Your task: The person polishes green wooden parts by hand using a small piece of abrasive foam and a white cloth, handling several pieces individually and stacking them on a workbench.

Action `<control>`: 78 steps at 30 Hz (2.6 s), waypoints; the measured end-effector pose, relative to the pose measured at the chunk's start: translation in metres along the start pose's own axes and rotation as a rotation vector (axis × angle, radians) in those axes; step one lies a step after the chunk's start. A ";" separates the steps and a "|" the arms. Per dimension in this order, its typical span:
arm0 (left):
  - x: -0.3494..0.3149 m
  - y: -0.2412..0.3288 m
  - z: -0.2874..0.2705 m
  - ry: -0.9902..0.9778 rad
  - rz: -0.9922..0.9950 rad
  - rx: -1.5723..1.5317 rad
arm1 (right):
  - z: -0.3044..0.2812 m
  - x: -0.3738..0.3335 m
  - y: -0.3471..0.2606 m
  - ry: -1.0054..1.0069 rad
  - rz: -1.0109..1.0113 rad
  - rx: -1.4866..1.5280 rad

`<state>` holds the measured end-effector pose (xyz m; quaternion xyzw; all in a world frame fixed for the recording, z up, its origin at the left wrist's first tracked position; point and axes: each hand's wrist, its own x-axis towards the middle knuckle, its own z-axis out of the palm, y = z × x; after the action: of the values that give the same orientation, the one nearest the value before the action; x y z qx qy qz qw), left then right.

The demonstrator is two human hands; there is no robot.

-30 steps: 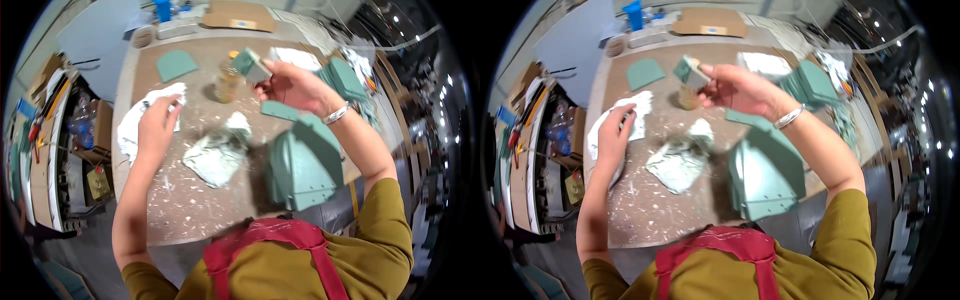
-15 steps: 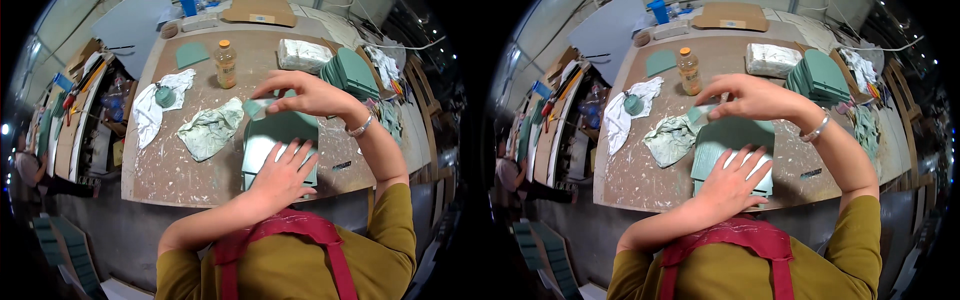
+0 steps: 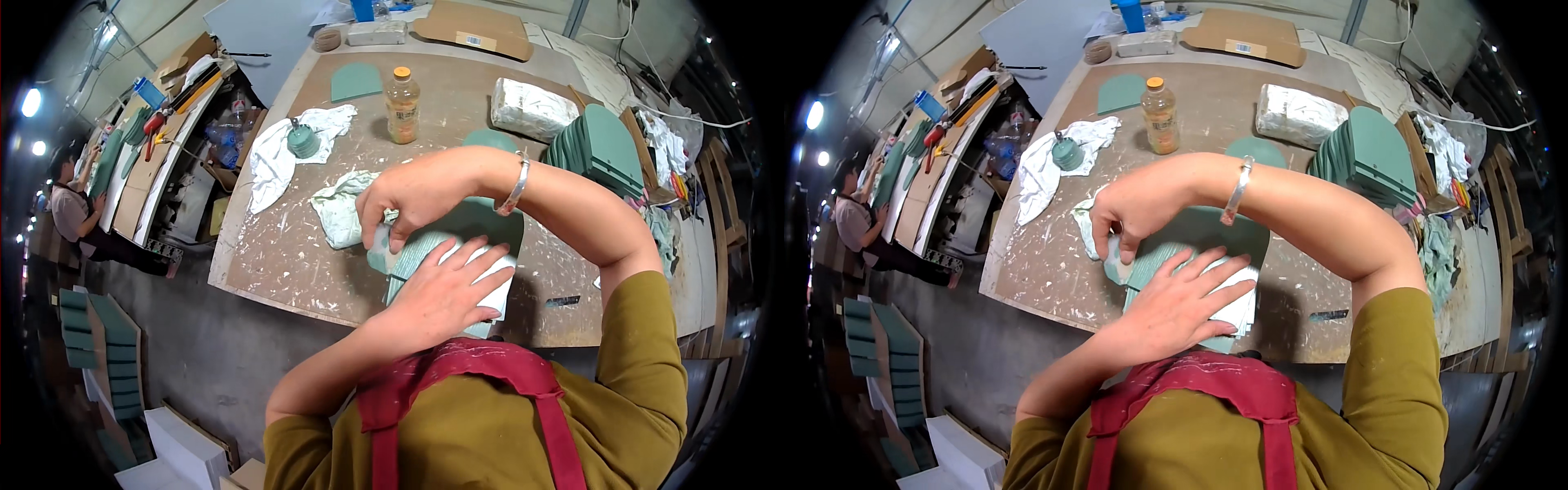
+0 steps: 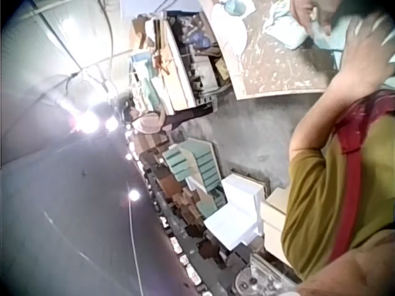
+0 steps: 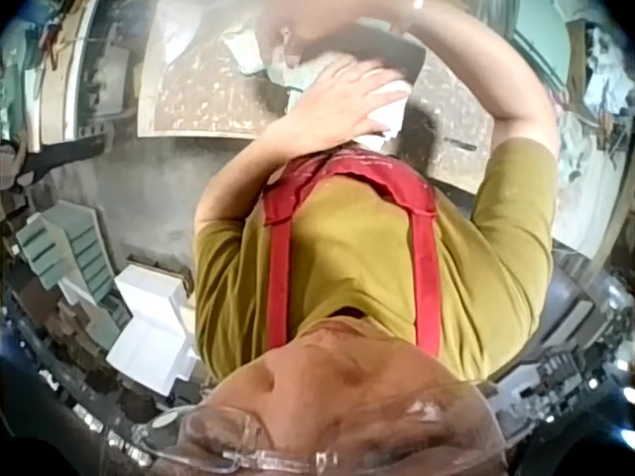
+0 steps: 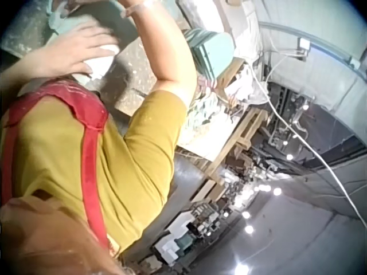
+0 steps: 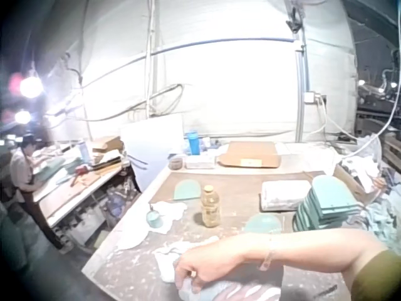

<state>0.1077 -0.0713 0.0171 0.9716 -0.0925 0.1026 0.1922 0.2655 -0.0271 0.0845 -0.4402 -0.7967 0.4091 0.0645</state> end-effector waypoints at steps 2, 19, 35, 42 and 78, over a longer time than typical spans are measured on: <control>0.000 0.000 -0.003 -0.012 -0.011 -0.022 | -0.004 0.002 0.004 -0.051 0.009 0.007; 0.007 0.002 -0.010 -0.076 -0.044 -0.004 | -0.046 -0.017 0.055 -0.002 0.070 -0.059; 0.008 0.004 -0.017 -0.131 -0.047 -0.019 | -0.039 -0.037 0.043 0.085 0.155 -0.084; 0.008 0.004 -0.016 -0.122 -0.042 -0.013 | -0.026 -0.031 0.033 0.120 0.080 -0.075; 0.011 0.012 -0.014 -0.121 -0.091 0.023 | 0.080 -0.185 0.044 1.080 0.550 0.239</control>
<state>0.1134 -0.0777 0.0367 0.9813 -0.0585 0.0360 0.1797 0.3685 -0.2018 0.0480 -0.7641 -0.4578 0.2165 0.3996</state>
